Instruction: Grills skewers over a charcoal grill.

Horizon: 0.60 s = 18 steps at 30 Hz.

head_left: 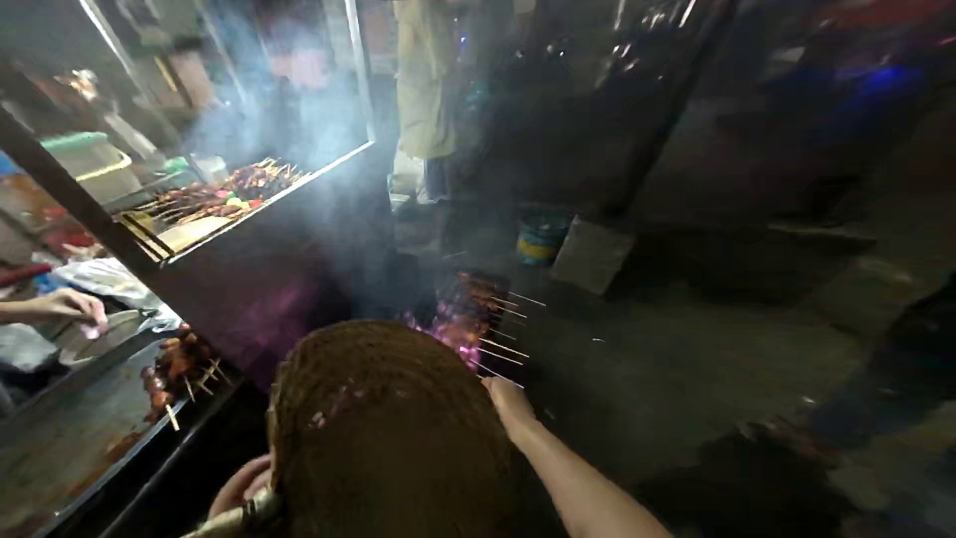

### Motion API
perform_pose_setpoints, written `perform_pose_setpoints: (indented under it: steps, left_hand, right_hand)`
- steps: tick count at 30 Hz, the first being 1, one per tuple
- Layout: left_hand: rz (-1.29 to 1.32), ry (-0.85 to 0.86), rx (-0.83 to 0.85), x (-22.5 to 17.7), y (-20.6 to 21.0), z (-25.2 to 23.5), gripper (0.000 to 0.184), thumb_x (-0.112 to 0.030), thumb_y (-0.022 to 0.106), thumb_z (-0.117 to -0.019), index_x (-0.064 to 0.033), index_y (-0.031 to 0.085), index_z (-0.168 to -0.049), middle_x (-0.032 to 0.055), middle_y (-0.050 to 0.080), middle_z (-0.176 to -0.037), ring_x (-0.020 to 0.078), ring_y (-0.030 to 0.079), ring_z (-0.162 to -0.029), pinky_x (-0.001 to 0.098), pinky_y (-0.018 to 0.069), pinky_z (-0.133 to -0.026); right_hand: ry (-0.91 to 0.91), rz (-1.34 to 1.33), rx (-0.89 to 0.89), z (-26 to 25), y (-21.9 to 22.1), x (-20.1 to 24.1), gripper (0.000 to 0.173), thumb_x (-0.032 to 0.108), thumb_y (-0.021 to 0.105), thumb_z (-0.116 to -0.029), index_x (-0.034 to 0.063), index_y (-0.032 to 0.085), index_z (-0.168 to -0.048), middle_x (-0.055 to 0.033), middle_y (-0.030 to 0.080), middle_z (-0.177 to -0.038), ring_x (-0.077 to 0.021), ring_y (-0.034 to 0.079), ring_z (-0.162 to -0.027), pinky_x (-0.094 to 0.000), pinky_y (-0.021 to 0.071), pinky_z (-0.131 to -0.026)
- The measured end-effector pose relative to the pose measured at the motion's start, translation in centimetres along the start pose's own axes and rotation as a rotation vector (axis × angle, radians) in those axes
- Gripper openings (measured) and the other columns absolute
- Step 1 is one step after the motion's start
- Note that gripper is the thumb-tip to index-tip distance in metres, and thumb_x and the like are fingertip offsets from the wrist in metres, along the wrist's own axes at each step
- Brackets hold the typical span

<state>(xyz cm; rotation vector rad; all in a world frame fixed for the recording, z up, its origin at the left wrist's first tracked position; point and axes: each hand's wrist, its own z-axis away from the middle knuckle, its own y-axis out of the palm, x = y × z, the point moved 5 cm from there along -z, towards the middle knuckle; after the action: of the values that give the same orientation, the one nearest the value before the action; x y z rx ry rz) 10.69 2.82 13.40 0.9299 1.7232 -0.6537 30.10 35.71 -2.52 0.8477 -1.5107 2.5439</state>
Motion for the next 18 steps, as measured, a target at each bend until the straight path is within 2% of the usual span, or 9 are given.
perform_pose_setpoints:
  steps: [2,3,6,8,10,12,14,16,18]
  left_hand:
    - [-0.017,0.105,-0.143,0.5,1.1,-0.4,0.039,-0.029,0.061,-0.1014,-0.0144,0.054,-0.137,-0.0189,0.067,-0.124,-0.0055,0.063,-0.11,0.0175,0.0534,-0.092]
    - [-0.039,0.134,-0.183,0.4,2.0,-0.3,0.038,-0.031,0.057,-0.1036,-0.0148,0.052,-0.138,-0.0191,0.069,-0.121,-0.005,0.063,-0.111,0.0187,0.0531,-0.094]
    - [-0.027,0.133,-0.188,0.0,4.6,0.4,0.043,-0.029,0.064,-0.0995,-0.0282,0.051,-0.14,-0.0204,0.071,-0.12,-0.0031,0.068,-0.107,0.0205,0.0572,-0.09]
    - [-0.135,0.19,-0.178,0.1,4.8,0.5,0.051,-0.021,0.07,-0.0966,-0.0301,0.049,-0.142,-0.0241,0.065,-0.126,-0.0059,0.063,-0.11,0.018,0.0554,-0.093]
    - [-0.055,0.266,-0.256,0.1,4.4,-0.2,0.031,-0.028,0.065,-0.0989,-0.0335,0.065,-0.13,-0.0209,0.067,-0.125,-0.0047,0.063,-0.109,0.0155,0.0534,-0.091]
    - [-0.002,0.295,-0.278,-0.5,4.7,-0.5,0.023,-0.036,0.058,-0.1013,-0.0325,0.071,-0.12,-0.0182,0.07,-0.118,-0.0046,0.064,-0.106,0.014,0.0517,-0.09]
    - [-0.02,0.255,-0.24,-1.0,4.9,-0.1,0.023,-0.034,0.06,-0.101,-0.0315,0.07,-0.121,-0.0184,0.07,-0.115,-0.0057,0.065,-0.099,0.0129,0.053,-0.085]
    - [-0.156,0.199,-0.207,-1.1,4.6,0.7,0.034,-0.022,0.068,-0.0977,-0.034,0.06,-0.128,-0.0248,0.063,-0.121,-0.009,0.062,-0.104,0.0122,0.0537,-0.087]
    - [-0.187,0.219,-0.259,-0.7,4.4,1.2,0.04,-0.013,0.07,-0.0951,-0.0306,0.057,-0.128,-0.0237,0.062,-0.121,-0.0081,0.061,-0.104,0.0125,0.0534,-0.088]
  right_hand:
    - [-0.038,-0.053,-0.042,-2.1,-0.8,-1.2,0.031,0.019,0.053,-0.1073,-0.0011,0.069,-0.125,-0.0234,0.067,-0.129,-0.0368,0.062,-0.126,-0.0529,0.0455,-0.11]
    - [-0.051,-0.081,-0.066,-2.9,-1.4,-1.6,0.031,0.02,0.054,-0.1071,-0.0014,0.071,-0.123,-0.0234,0.069,-0.125,-0.0366,0.064,-0.123,-0.0529,0.0461,-0.109]
    - [-0.044,-0.076,-0.07,-4.6,-2.4,-2.4,0.031,0.019,0.053,-0.1081,-0.0023,0.071,-0.122,-0.0242,0.07,-0.123,-0.0376,0.065,-0.121,-0.0535,0.0463,-0.109]
    - [-0.055,-0.037,-0.04,-5.5,-2.2,-2.6,0.032,0.018,0.052,-0.1087,-0.004,0.07,-0.123,-0.0257,0.069,-0.125,-0.0391,0.064,-0.123,-0.0544,0.0458,-0.109]
    - [-0.057,-0.026,-0.033,-6.1,-2.2,-2.6,0.032,0.019,0.052,-0.1085,-0.0018,0.07,-0.125,-0.0244,0.069,-0.126,-0.0383,0.063,-0.124,-0.0551,0.0461,-0.109]
    - [-0.058,-0.021,-0.051,-5.9,-2.3,-2.6,0.035,0.026,0.057,-0.1066,0.0054,0.066,-0.134,-0.0219,0.069,-0.128,-0.0385,0.064,-0.123,-0.0582,0.0481,-0.106]
    - [-0.087,0.008,-0.049,-4.5,-2.3,-2.1,0.046,0.03,0.061,-0.1043,0.0087,0.057,-0.144,-0.0215,0.066,-0.133,-0.0395,0.064,-0.123,-0.0594,0.049,-0.104]
    - [-0.123,0.036,0.03,-1.6,-1.2,-1.0,0.046,0.034,0.06,-0.1041,0.0041,0.061,-0.139,-0.0219,0.064,-0.136,-0.0381,0.062,-0.126,-0.057,0.0478,-0.107]
    - [-0.12,0.092,0.122,1.3,0.9,-0.7,0.051,0.04,0.061,-0.1028,0.0032,0.062,-0.139,-0.0221,0.059,-0.141,-0.0379,0.057,-0.133,-0.0548,0.046,-0.11]
